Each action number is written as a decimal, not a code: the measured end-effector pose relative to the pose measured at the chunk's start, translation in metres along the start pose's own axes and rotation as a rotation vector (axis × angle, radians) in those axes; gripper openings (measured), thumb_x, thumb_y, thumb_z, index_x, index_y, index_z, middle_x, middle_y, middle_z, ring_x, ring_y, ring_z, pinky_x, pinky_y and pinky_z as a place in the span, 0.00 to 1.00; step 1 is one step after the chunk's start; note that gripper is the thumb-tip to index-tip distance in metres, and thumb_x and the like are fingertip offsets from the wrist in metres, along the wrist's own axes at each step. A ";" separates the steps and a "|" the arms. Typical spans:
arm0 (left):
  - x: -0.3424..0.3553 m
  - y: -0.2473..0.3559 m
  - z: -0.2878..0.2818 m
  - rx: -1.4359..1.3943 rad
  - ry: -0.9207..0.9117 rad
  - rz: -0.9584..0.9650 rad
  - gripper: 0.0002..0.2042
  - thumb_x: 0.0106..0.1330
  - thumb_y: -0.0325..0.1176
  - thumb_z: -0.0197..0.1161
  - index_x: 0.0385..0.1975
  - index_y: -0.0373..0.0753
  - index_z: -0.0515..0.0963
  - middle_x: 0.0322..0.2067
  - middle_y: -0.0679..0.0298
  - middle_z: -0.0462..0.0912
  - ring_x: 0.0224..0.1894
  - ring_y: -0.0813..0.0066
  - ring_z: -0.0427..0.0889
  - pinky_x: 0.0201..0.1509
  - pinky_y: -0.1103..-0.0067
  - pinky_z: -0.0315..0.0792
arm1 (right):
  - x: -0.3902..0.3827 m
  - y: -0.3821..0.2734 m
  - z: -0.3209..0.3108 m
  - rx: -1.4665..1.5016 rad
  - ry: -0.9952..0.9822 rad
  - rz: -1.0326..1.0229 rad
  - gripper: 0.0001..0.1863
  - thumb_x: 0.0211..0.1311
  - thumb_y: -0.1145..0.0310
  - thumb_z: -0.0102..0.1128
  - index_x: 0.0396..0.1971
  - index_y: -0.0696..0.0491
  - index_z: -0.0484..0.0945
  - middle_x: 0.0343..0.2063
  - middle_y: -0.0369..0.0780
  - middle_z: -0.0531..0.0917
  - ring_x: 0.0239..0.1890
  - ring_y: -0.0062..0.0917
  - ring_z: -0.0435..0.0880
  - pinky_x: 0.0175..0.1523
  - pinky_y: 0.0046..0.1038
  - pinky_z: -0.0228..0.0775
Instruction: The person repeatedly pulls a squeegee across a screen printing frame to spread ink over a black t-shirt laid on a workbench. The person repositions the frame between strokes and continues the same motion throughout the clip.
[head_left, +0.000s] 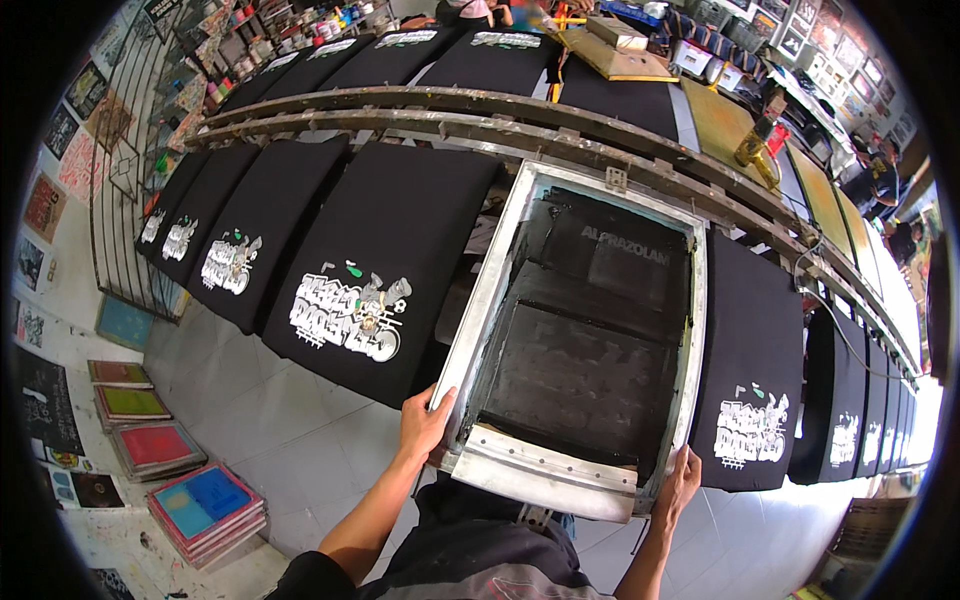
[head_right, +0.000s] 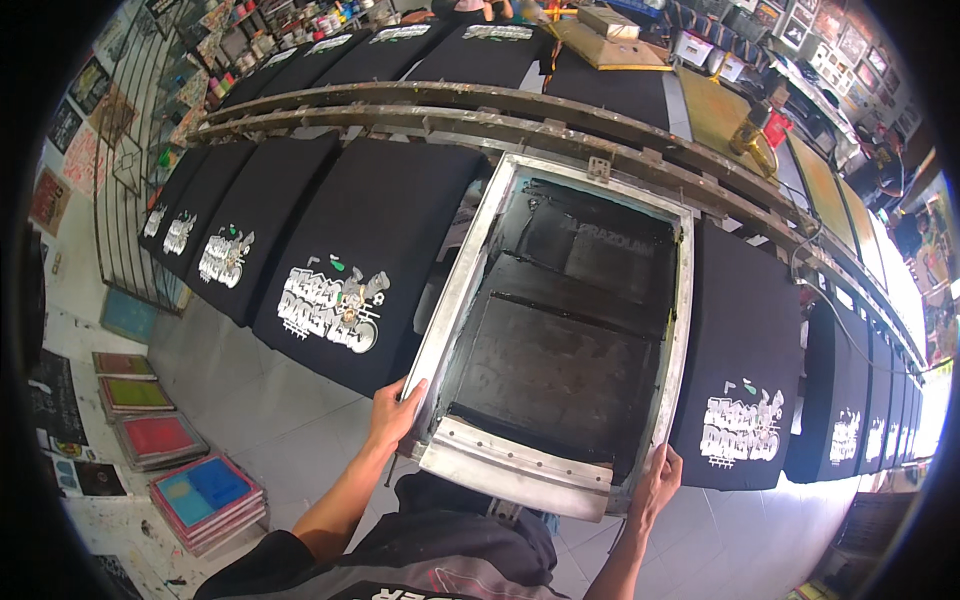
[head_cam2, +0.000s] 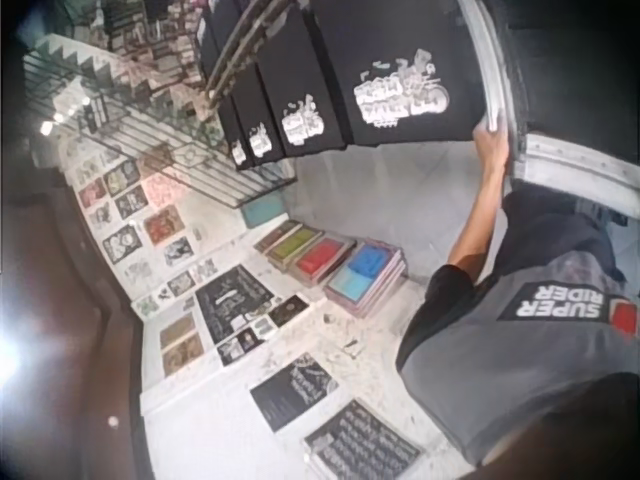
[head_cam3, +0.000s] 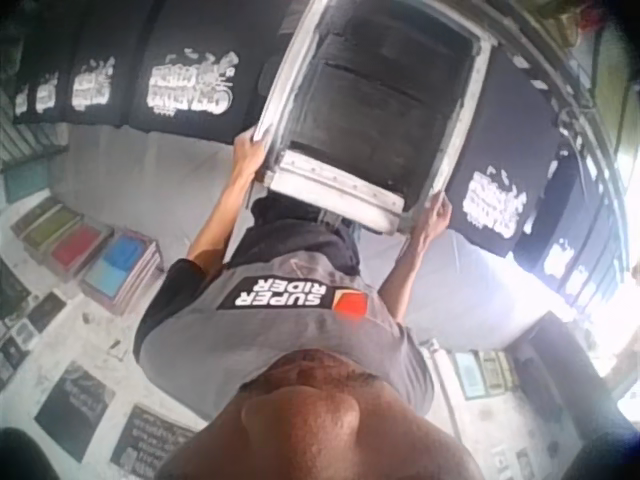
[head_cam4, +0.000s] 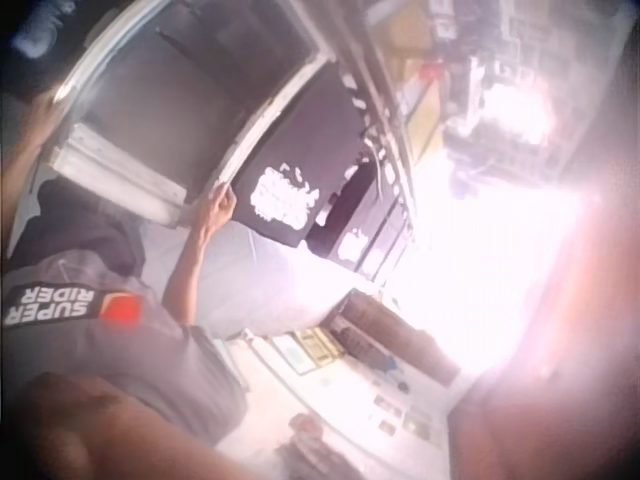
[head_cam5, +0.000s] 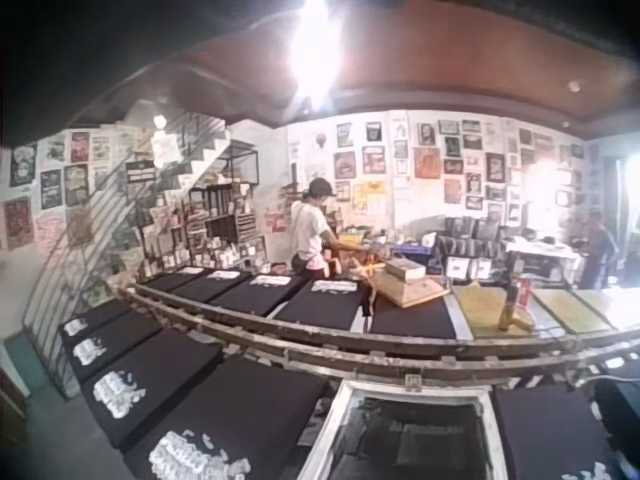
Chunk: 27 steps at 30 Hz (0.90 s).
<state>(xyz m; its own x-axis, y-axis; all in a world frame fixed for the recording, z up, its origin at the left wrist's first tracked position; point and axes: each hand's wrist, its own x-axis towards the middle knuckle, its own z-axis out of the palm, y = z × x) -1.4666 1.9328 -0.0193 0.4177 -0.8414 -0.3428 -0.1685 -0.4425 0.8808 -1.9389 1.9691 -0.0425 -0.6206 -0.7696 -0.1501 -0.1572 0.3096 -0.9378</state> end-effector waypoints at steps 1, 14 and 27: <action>-0.001 0.001 0.001 0.009 -0.009 -0.006 0.20 0.79 0.42 0.74 0.61 0.33 0.90 0.46 0.63 0.96 0.46 0.85 0.85 0.51 0.77 0.80 | 0.000 -0.002 -0.002 -0.001 -0.017 0.019 0.27 0.84 0.48 0.66 0.56 0.62 0.84 0.37 0.40 0.88 0.36 0.18 0.81 0.39 0.24 0.68; 0.013 -0.028 0.015 0.126 0.076 0.118 0.18 0.77 0.40 0.76 0.56 0.32 0.91 0.40 0.60 0.95 0.39 0.80 0.85 0.45 0.76 0.78 | 0.006 0.025 0.007 -0.007 -0.009 -0.040 0.30 0.84 0.48 0.65 0.65 0.62 0.79 0.50 0.47 0.91 0.52 0.30 0.88 0.59 0.31 0.78; -0.037 -0.006 0.019 0.181 0.334 0.500 0.15 0.80 0.40 0.70 0.55 0.35 0.90 0.51 0.55 0.91 0.54 0.56 0.87 0.59 0.64 0.79 | -0.087 -0.076 -0.008 -0.946 -0.816 -1.057 0.36 0.46 0.63 0.87 0.58 0.57 0.84 0.60 0.50 0.85 0.64 0.46 0.83 0.73 0.47 0.72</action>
<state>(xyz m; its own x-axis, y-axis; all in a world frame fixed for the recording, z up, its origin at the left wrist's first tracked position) -1.4981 1.9606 -0.0185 0.5010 -0.8308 0.2424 -0.5517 -0.0908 0.8291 -1.8791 2.0171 0.0440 0.5607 -0.8280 -0.0072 -0.8013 -0.5403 -0.2569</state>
